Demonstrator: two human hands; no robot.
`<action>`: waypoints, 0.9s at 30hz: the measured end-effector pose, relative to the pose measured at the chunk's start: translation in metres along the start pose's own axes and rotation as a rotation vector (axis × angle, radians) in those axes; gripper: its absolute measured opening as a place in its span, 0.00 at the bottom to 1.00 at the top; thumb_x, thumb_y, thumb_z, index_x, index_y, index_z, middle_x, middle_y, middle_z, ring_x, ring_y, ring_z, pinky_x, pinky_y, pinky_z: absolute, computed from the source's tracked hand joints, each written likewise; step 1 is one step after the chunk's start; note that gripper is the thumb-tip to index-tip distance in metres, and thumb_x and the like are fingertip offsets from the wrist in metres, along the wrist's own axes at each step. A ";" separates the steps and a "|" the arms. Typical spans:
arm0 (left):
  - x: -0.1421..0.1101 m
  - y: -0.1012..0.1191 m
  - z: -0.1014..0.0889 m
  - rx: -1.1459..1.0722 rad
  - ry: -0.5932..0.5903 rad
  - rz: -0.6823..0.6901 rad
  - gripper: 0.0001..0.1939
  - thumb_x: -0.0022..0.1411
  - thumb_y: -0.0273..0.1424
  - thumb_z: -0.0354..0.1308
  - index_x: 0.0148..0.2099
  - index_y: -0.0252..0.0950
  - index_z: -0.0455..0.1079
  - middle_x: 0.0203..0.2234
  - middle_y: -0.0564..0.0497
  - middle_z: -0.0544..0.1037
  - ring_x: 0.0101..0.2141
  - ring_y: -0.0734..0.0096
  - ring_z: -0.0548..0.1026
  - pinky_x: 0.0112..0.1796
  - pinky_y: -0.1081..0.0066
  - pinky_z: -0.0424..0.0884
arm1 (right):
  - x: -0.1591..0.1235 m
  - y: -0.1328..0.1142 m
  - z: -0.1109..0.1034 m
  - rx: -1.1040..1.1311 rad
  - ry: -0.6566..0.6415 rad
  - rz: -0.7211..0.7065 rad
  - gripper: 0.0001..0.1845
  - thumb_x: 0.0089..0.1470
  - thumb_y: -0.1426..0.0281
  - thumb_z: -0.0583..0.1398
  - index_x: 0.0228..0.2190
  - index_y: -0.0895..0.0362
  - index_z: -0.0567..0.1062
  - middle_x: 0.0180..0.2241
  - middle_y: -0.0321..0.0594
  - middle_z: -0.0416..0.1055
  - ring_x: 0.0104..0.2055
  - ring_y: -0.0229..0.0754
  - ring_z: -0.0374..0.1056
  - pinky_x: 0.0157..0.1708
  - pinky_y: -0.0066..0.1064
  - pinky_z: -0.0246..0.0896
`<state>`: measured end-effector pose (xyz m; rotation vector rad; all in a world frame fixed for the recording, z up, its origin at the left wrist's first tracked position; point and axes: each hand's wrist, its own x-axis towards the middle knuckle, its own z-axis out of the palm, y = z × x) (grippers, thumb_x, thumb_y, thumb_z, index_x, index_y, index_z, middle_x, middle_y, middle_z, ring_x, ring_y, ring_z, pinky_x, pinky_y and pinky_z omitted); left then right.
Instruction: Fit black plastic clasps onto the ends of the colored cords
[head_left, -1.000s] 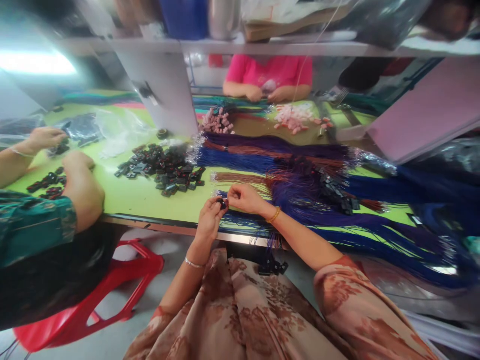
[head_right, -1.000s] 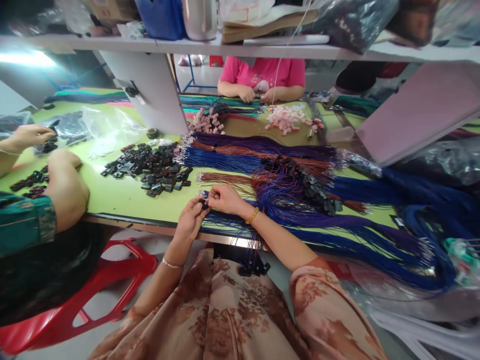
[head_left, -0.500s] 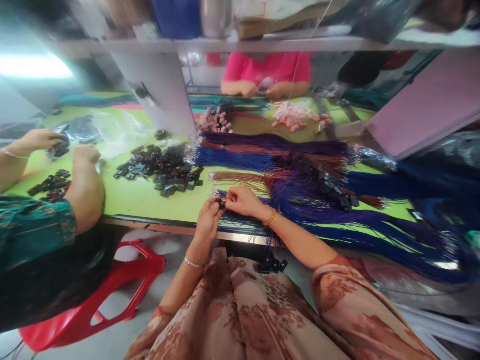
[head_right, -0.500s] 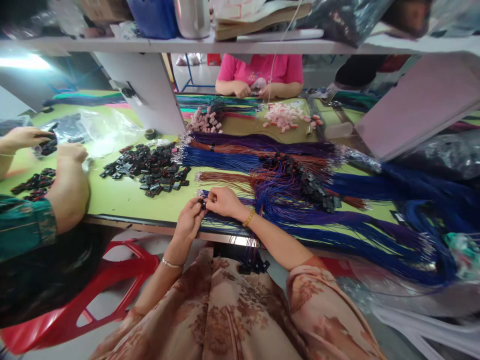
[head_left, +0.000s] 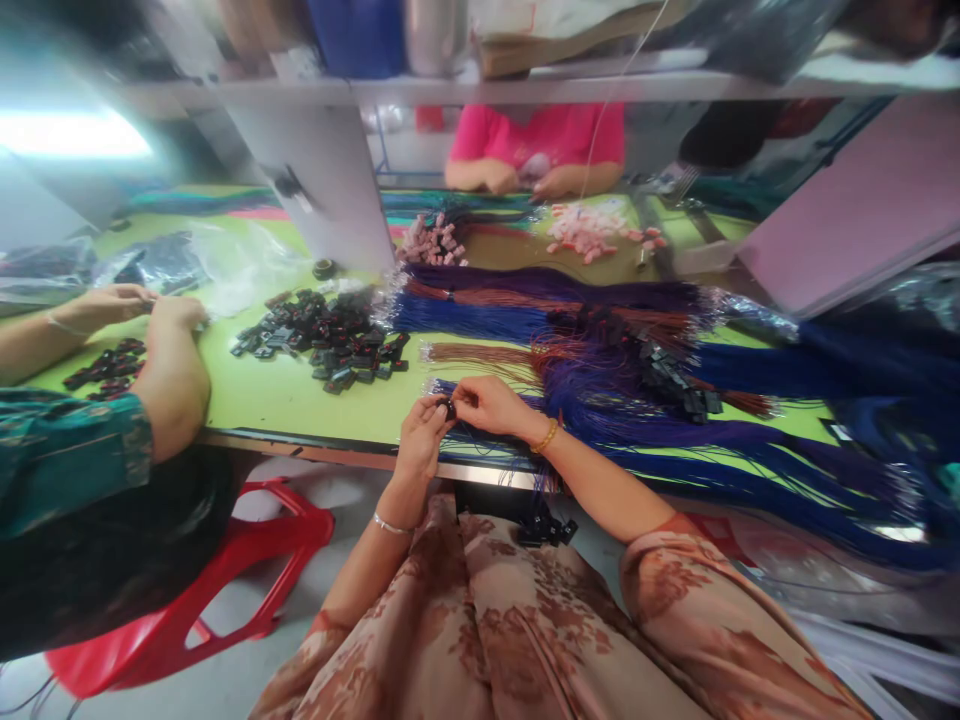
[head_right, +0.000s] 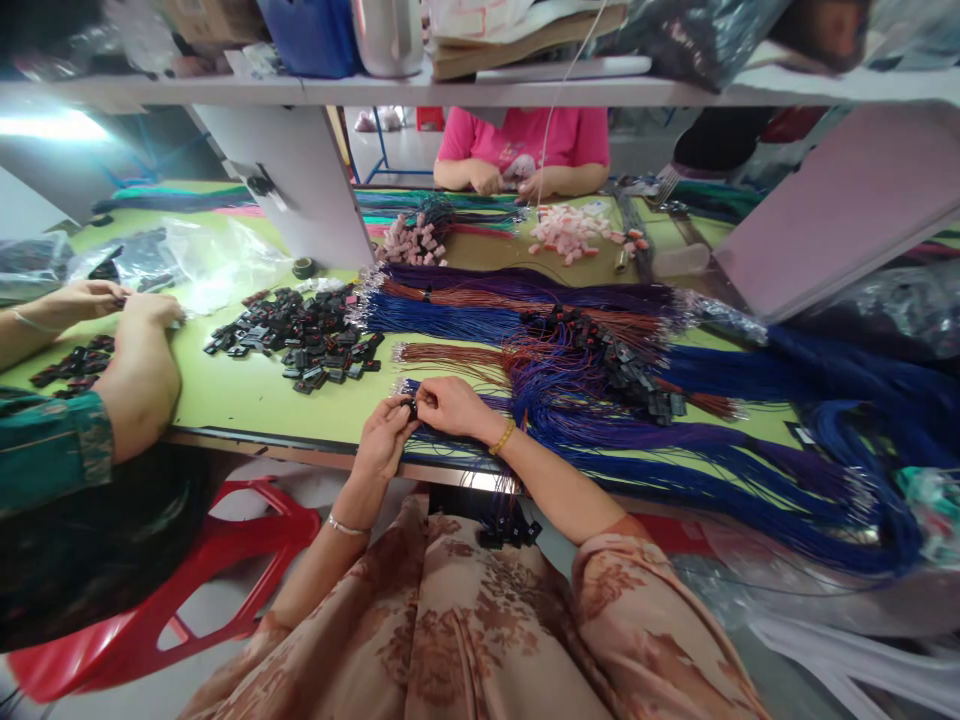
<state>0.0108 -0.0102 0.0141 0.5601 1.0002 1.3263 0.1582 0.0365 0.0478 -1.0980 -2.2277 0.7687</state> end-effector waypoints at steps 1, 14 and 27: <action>0.000 0.000 0.000 0.003 0.007 -0.001 0.20 0.41 0.32 0.71 0.37 0.35 0.70 0.29 0.53 0.77 0.32 0.76 0.75 0.40 0.71 0.72 | 0.000 0.000 0.000 -0.016 -0.002 -0.002 0.05 0.48 0.73 0.57 0.25 0.60 0.73 0.23 0.36 0.70 0.24 0.33 0.59 0.26 0.25 0.46; 0.000 -0.001 0.001 0.015 0.022 0.018 0.16 0.47 0.31 0.68 0.40 0.35 0.71 0.35 0.50 0.78 0.36 0.74 0.76 0.46 0.69 0.70 | -0.009 -0.011 -0.024 -0.071 -0.022 0.010 0.12 0.47 0.70 0.58 0.37 0.57 0.69 0.28 0.35 0.71 0.27 0.35 0.62 0.29 0.25 0.53; -0.003 -0.005 0.000 0.039 -0.005 0.031 0.15 0.51 0.34 0.66 0.41 0.35 0.71 0.44 0.46 0.75 0.48 0.64 0.73 0.55 0.61 0.63 | -0.076 0.081 -0.151 -0.803 0.410 0.932 0.16 0.52 0.65 0.56 0.41 0.62 0.69 0.32 0.52 0.73 0.35 0.50 0.69 0.34 0.36 0.58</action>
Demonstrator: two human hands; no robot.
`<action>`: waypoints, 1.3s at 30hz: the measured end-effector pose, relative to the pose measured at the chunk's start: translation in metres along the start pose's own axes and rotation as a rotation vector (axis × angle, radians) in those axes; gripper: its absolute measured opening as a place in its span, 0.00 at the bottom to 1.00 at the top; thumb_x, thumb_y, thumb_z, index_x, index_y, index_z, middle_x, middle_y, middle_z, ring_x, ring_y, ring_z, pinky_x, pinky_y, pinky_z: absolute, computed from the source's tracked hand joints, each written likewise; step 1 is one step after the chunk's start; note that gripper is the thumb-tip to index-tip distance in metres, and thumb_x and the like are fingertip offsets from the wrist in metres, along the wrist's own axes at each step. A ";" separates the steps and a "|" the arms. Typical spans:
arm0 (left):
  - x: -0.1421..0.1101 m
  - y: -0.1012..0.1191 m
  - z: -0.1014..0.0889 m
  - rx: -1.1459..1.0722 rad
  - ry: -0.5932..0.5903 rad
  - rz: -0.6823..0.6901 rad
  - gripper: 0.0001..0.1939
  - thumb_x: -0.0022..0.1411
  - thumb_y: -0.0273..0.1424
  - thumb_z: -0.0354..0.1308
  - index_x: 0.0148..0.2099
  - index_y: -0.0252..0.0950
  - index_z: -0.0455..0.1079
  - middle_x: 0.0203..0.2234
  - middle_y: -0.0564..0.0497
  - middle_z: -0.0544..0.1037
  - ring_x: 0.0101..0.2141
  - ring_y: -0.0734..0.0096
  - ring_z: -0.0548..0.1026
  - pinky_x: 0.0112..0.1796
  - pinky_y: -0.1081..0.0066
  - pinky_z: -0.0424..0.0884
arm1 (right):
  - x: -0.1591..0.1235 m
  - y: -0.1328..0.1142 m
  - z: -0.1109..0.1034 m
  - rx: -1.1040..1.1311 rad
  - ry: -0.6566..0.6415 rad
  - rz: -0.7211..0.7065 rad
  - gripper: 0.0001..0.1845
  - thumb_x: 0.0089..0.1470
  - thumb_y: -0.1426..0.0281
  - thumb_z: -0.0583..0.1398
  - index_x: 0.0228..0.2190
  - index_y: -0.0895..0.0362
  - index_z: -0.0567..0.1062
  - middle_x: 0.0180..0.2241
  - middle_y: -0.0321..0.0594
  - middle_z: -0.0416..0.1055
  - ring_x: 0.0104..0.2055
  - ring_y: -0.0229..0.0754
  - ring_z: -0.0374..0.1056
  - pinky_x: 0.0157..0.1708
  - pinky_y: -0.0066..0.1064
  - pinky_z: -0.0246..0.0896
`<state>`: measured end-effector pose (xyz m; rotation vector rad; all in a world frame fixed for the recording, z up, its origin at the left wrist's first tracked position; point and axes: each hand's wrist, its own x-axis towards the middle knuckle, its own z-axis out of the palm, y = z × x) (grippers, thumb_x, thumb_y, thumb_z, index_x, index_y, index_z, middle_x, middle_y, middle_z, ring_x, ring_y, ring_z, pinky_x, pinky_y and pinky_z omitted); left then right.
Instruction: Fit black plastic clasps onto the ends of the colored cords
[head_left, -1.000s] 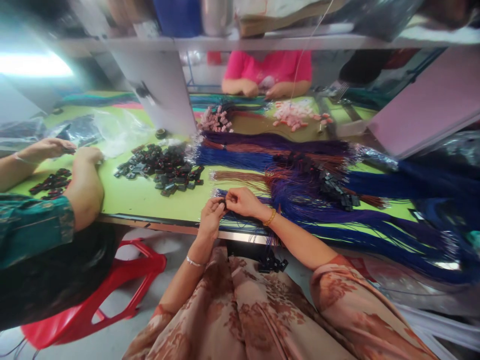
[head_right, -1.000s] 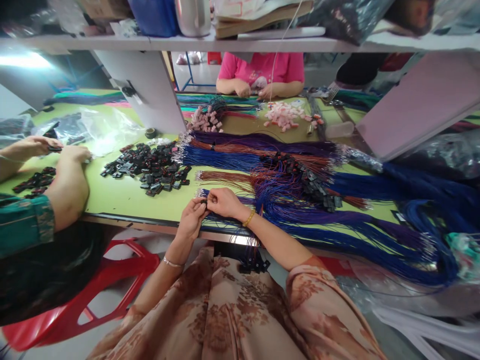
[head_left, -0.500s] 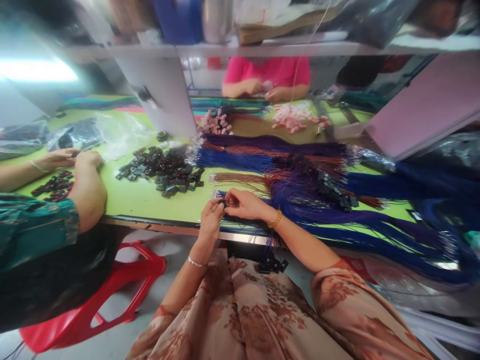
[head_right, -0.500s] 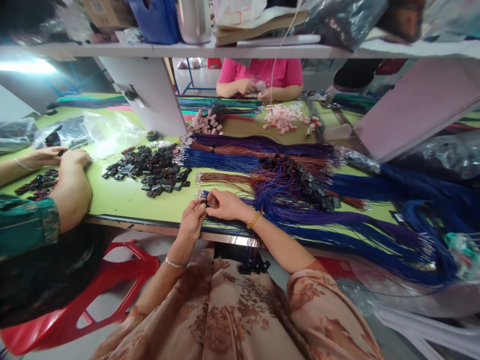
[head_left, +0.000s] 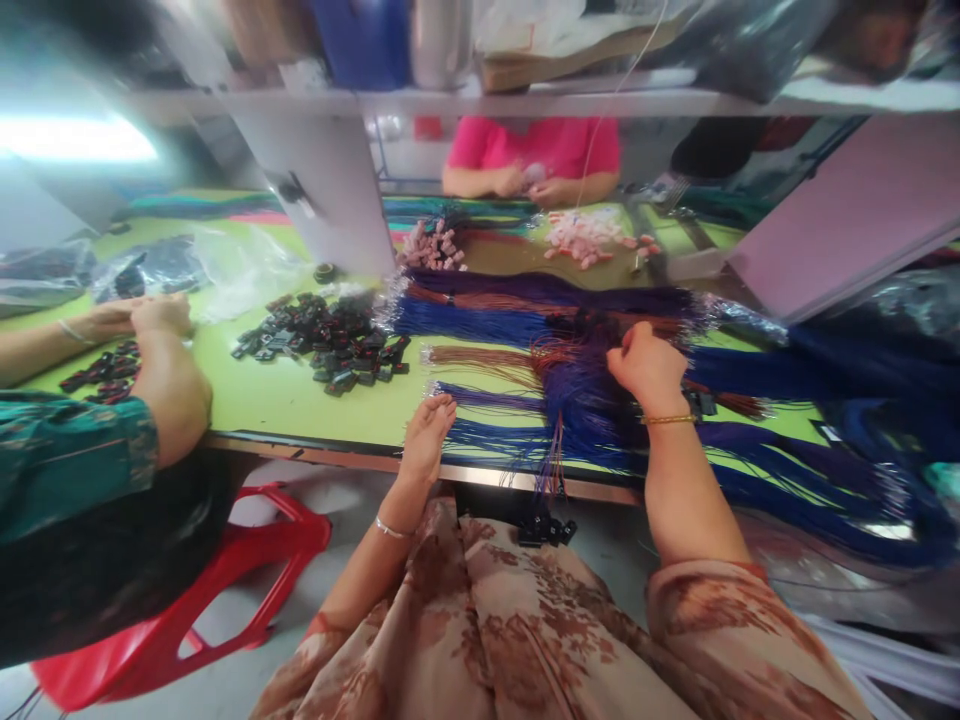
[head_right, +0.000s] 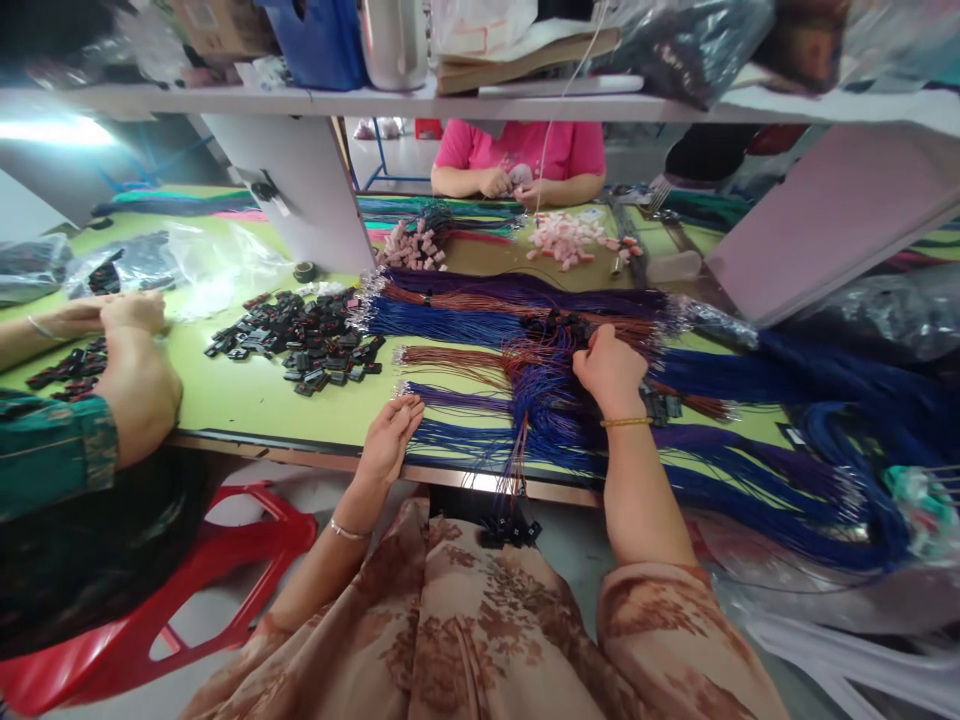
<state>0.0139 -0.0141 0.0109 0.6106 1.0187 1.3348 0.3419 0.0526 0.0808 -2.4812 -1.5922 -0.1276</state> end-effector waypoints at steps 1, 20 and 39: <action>0.001 0.003 -0.002 0.025 -0.011 0.013 0.16 0.51 0.35 0.66 0.42 0.35 0.71 0.44 0.45 0.75 0.48 0.64 0.73 0.55 0.60 0.63 | -0.002 0.001 -0.003 -0.025 -0.017 -0.019 0.17 0.52 0.64 0.56 0.41 0.62 0.69 0.32 0.52 0.73 0.35 0.51 0.70 0.34 0.36 0.58; 0.080 0.070 -0.075 1.745 0.074 0.658 0.16 0.60 0.24 0.44 0.41 0.31 0.72 0.45 0.31 0.71 0.48 0.44 0.64 0.47 0.50 0.57 | -0.117 -0.137 0.035 0.268 -0.464 -1.004 0.07 0.57 0.69 0.56 0.33 0.58 0.74 0.35 0.44 0.73 0.35 0.41 0.67 0.32 0.29 0.50; 0.044 0.071 -0.074 0.031 0.109 0.123 0.06 0.56 0.26 0.58 0.39 0.34 0.71 0.33 0.49 0.75 0.35 0.71 0.78 0.42 0.67 0.75 | -0.107 -0.179 0.020 0.708 -0.515 -0.982 0.05 0.51 0.74 0.54 0.28 0.58 0.70 0.24 0.34 0.67 0.25 0.34 0.56 0.28 0.26 0.46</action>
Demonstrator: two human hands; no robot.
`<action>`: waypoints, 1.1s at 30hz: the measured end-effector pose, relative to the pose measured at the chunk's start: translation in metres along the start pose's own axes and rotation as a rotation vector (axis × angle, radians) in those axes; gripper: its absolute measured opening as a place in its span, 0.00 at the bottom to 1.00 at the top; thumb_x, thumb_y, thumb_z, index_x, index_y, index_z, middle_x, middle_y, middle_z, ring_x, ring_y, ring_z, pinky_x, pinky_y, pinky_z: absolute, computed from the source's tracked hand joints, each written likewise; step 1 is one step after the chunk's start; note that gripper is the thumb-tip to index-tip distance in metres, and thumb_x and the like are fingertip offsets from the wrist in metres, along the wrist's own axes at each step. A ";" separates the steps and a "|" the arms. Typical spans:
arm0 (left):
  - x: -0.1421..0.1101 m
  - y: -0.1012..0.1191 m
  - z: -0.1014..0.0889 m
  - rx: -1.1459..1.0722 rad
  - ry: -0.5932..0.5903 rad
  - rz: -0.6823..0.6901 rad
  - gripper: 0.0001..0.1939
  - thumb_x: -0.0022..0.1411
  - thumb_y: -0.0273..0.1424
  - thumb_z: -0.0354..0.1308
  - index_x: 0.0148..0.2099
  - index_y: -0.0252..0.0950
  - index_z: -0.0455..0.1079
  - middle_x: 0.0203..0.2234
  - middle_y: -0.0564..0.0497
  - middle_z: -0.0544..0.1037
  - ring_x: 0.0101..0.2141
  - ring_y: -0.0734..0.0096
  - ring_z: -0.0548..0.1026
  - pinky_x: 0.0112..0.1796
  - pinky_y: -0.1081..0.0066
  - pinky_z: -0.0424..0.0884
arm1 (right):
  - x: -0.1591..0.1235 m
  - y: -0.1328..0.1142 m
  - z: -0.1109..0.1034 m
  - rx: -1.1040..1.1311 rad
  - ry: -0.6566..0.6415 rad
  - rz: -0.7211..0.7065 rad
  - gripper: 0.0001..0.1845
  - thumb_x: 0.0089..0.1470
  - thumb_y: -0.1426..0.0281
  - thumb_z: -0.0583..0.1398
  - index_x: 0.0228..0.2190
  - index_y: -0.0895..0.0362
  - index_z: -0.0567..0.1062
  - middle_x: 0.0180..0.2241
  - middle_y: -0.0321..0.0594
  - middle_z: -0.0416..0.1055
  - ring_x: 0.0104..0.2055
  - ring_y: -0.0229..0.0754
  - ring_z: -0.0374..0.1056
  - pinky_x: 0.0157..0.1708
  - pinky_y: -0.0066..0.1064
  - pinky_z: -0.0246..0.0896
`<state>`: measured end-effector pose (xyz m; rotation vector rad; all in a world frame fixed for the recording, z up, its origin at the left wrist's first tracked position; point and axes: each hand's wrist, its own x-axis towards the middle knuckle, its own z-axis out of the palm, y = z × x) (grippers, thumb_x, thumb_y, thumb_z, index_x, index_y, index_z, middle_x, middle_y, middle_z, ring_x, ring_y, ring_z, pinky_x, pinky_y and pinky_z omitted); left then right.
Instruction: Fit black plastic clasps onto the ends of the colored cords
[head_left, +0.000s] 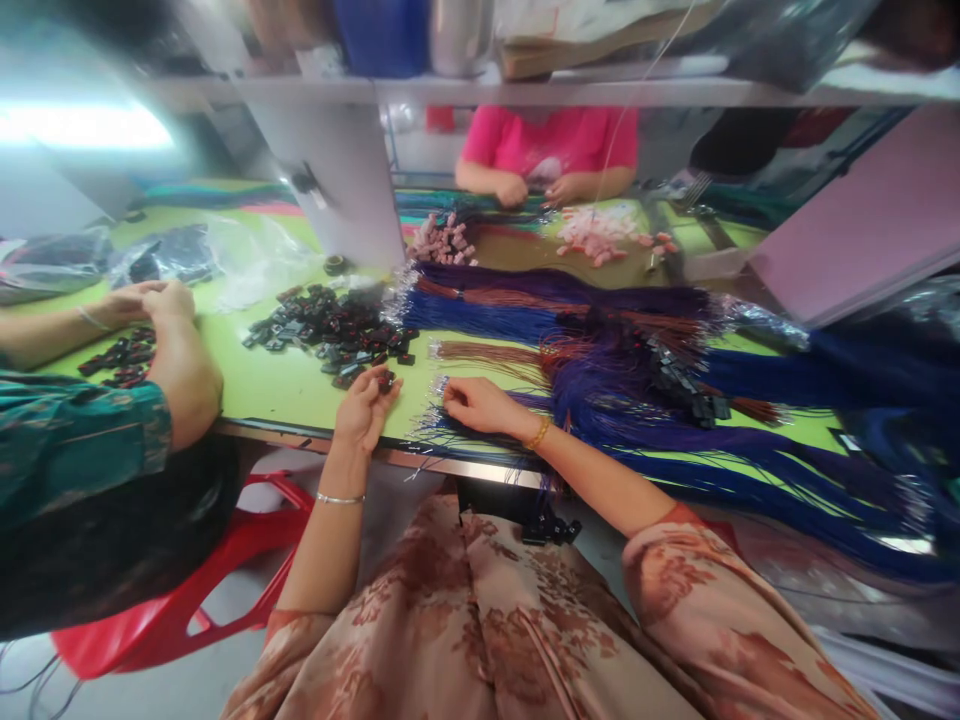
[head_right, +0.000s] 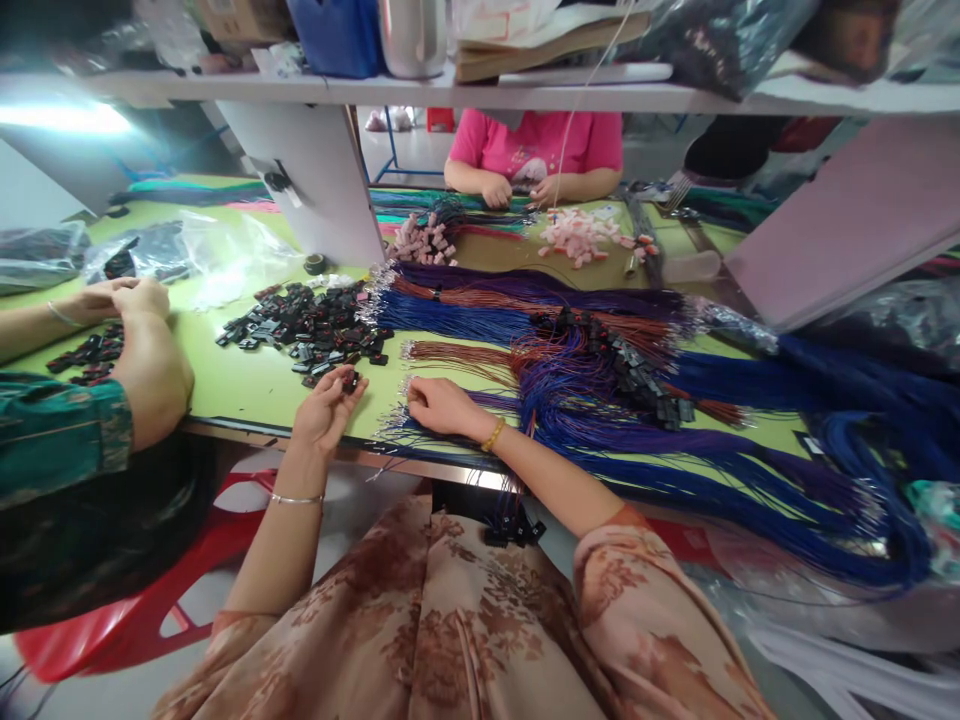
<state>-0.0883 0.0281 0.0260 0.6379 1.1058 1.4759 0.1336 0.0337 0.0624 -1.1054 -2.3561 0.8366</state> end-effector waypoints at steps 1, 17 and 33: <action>-0.004 -0.001 0.000 -0.022 0.000 -0.003 0.05 0.57 0.26 0.59 0.38 0.35 0.71 0.33 0.49 0.75 0.36 0.71 0.78 0.44 0.65 0.74 | 0.005 -0.002 0.001 0.016 0.007 0.001 0.05 0.50 0.74 0.54 0.28 0.58 0.70 0.24 0.34 0.67 0.25 0.34 0.56 0.28 0.25 0.47; -0.043 -0.017 0.017 -0.122 -0.117 -0.135 0.12 0.52 0.27 0.65 0.41 0.36 0.72 0.32 0.51 0.75 0.31 0.77 0.74 0.30 0.79 0.70 | 0.005 -0.013 0.011 0.241 0.170 -0.006 0.06 0.47 0.70 0.56 0.25 0.59 0.71 0.20 0.30 0.61 0.23 0.32 0.53 0.26 0.24 0.47; -0.055 -0.018 0.029 -0.129 -0.180 -0.129 0.15 0.50 0.27 0.66 0.42 0.37 0.71 0.31 0.52 0.75 0.32 0.77 0.74 0.36 0.76 0.73 | -0.002 -0.017 0.010 0.146 0.255 0.010 0.06 0.47 0.69 0.58 0.22 0.58 0.71 0.19 0.31 0.60 0.23 0.32 0.51 0.25 0.25 0.44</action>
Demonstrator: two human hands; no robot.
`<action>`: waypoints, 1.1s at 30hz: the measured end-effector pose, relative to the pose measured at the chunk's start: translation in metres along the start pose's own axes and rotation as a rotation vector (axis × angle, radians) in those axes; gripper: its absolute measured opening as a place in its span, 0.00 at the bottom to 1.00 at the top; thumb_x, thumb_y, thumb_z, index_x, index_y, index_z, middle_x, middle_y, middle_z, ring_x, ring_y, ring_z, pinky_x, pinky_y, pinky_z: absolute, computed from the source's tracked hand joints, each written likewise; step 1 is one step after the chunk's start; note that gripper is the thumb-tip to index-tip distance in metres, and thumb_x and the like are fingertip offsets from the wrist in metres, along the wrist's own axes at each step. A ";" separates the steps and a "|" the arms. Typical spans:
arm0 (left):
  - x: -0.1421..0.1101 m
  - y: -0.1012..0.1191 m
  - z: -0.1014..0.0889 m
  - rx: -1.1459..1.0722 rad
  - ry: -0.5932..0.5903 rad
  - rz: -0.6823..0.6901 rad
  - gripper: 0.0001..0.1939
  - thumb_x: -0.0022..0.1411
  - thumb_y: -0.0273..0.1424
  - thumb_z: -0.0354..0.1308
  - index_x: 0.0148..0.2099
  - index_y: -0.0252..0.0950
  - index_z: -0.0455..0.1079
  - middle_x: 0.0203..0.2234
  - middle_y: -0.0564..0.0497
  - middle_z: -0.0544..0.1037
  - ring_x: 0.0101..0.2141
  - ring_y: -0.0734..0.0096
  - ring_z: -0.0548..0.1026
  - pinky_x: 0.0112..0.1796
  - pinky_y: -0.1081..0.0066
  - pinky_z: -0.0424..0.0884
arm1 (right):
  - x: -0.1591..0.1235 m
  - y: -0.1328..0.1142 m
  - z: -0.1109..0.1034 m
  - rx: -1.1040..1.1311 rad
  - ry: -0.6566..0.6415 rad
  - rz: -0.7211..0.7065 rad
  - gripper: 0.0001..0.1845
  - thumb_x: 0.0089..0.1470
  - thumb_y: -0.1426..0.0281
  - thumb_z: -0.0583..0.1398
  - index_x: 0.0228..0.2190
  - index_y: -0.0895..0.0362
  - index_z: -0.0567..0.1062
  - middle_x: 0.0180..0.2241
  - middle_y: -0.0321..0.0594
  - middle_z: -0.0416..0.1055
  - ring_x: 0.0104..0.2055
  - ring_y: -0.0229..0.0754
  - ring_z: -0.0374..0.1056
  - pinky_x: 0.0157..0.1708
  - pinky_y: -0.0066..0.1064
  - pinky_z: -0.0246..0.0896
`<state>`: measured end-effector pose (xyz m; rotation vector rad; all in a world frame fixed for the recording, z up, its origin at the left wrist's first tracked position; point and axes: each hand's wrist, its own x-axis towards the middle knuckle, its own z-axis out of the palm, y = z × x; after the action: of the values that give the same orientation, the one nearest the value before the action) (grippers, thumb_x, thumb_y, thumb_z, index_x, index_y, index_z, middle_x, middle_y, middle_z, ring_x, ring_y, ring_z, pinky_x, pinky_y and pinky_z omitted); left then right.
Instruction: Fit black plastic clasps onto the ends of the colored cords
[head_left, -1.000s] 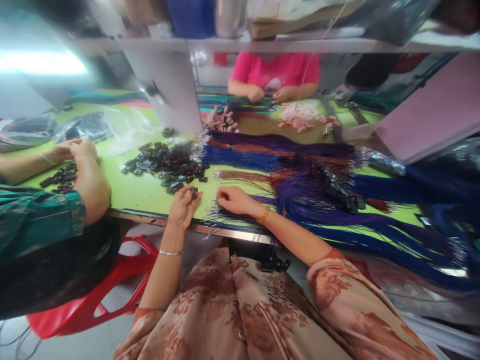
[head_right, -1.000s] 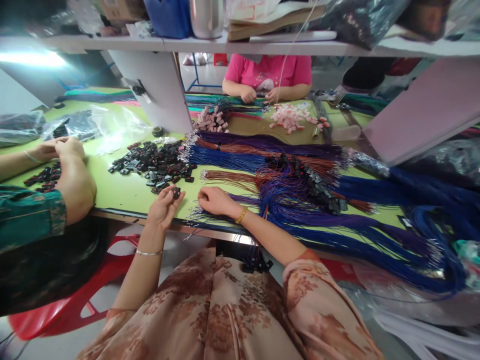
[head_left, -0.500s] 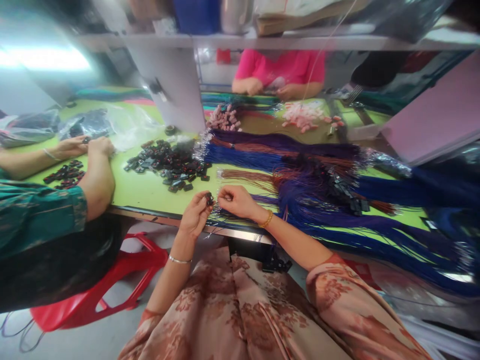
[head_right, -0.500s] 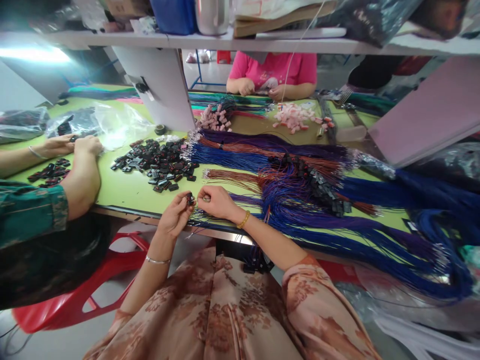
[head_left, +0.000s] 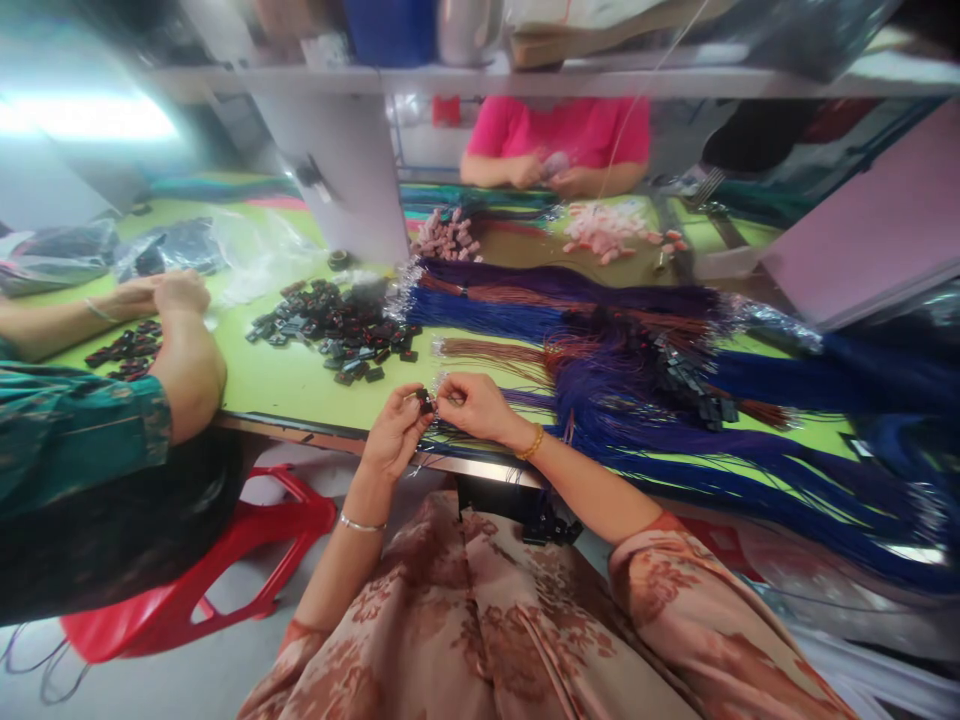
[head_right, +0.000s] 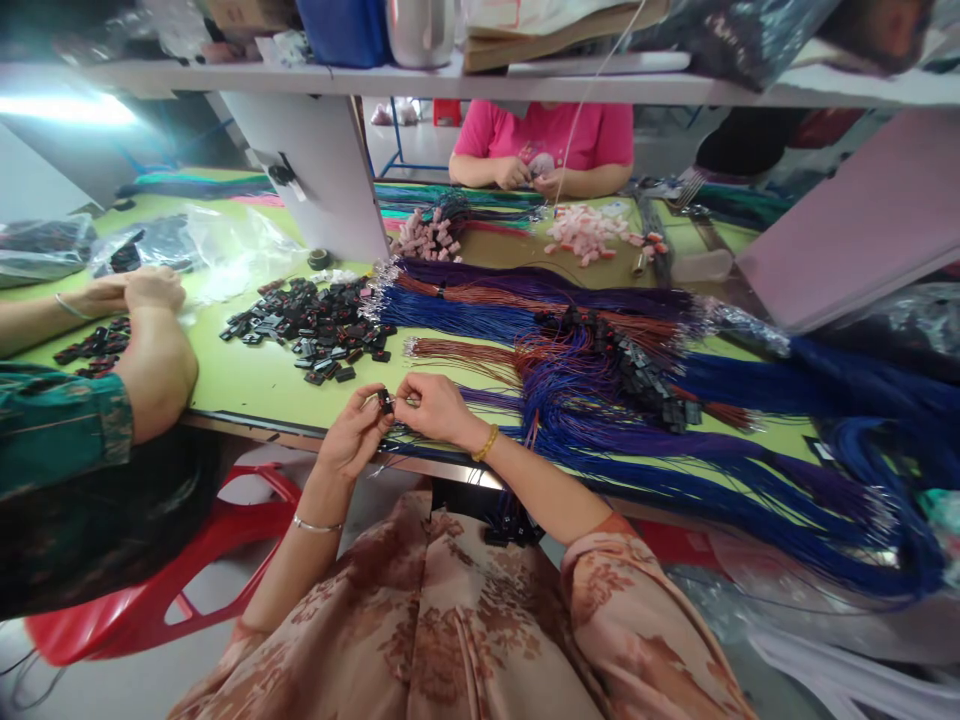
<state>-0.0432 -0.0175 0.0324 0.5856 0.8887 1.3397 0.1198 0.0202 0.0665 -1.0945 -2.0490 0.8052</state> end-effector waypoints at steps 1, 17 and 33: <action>0.000 0.000 0.001 0.009 0.004 0.011 0.16 0.49 0.27 0.67 0.42 0.37 0.71 0.31 0.52 0.75 0.32 0.78 0.74 0.36 0.77 0.73 | 0.000 0.000 0.001 0.002 -0.003 0.005 0.06 0.47 0.69 0.59 0.22 0.58 0.71 0.19 0.31 0.61 0.23 0.32 0.51 0.25 0.25 0.44; 0.000 -0.017 0.005 0.144 0.146 0.142 0.21 0.43 0.32 0.71 0.40 0.34 0.72 0.31 0.51 0.77 0.30 0.77 0.75 0.33 0.76 0.73 | -0.001 0.004 0.008 -0.093 -0.104 -0.029 0.07 0.50 0.73 0.57 0.22 0.59 0.70 0.19 0.33 0.64 0.22 0.32 0.54 0.25 0.25 0.44; -0.005 -0.011 -0.003 0.183 0.113 0.084 0.19 0.44 0.32 0.70 0.40 0.34 0.72 0.32 0.52 0.75 0.30 0.79 0.73 0.33 0.77 0.72 | 0.018 0.066 -0.042 -0.536 -0.302 0.166 0.07 0.52 0.68 0.58 0.30 0.58 0.76 0.33 0.42 0.75 0.33 0.40 0.66 0.32 0.28 0.50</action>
<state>-0.0394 -0.0243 0.0223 0.7004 1.0968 1.3869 0.1754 0.0747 0.0451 -1.5226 -2.5422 0.5302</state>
